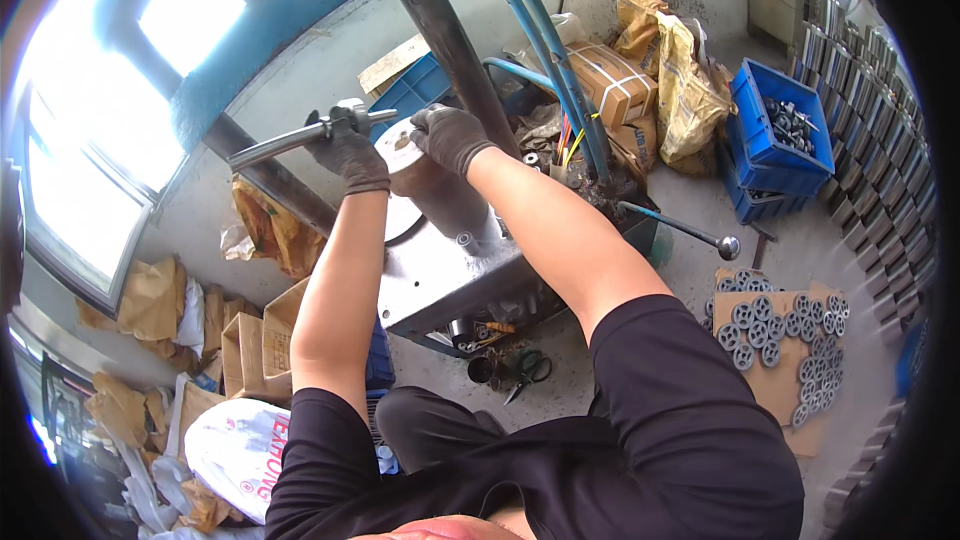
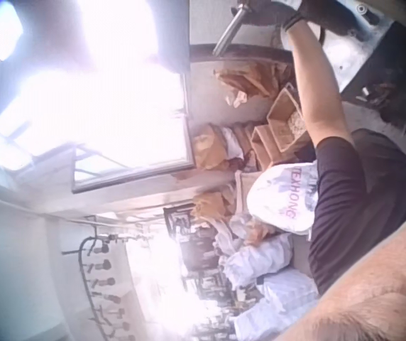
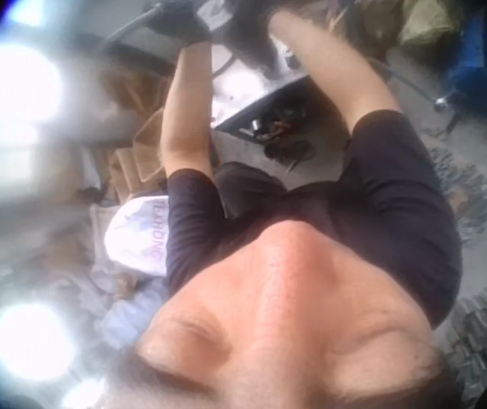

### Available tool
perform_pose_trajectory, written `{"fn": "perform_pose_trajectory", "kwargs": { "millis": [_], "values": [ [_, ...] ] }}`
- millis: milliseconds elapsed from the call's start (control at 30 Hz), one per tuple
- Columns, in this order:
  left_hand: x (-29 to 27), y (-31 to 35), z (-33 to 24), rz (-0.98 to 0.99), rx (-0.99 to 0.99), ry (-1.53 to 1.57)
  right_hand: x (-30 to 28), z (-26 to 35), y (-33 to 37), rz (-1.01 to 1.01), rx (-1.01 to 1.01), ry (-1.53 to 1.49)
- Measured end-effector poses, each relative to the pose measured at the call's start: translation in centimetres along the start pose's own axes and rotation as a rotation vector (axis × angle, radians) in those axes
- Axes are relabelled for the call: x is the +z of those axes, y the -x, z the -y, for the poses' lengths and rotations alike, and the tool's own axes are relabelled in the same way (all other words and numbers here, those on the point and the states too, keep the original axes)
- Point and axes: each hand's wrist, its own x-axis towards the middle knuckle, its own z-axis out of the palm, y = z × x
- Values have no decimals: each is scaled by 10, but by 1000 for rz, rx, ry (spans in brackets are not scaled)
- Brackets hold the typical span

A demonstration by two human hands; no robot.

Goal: The person assembles metal shafts by fitting bearings and gear plates onto the rods, pressing the components together using a press machine, and placing the finished assemblies into a plastic bin.

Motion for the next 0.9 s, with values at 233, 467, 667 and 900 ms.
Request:
{"fn": "perform_pose_trajectory", "kwargs": {
  "millis": [233, 467, 667, 900],
  "values": [
    [5, -11, 3, 18, -147, -98, -16, 8, 1, 118, 82, -75],
    [1, -11, 11, 122, -157, -279, -19, 15, 2, 160, 126, -24],
    [25, 0, -4, 153, -93, -385, -33, 29, 27, -8, -34, 4],
    [32, 3, -14, 116, -93, -523, -177, 43, 177, -37, -420, 200]
  ]
}}
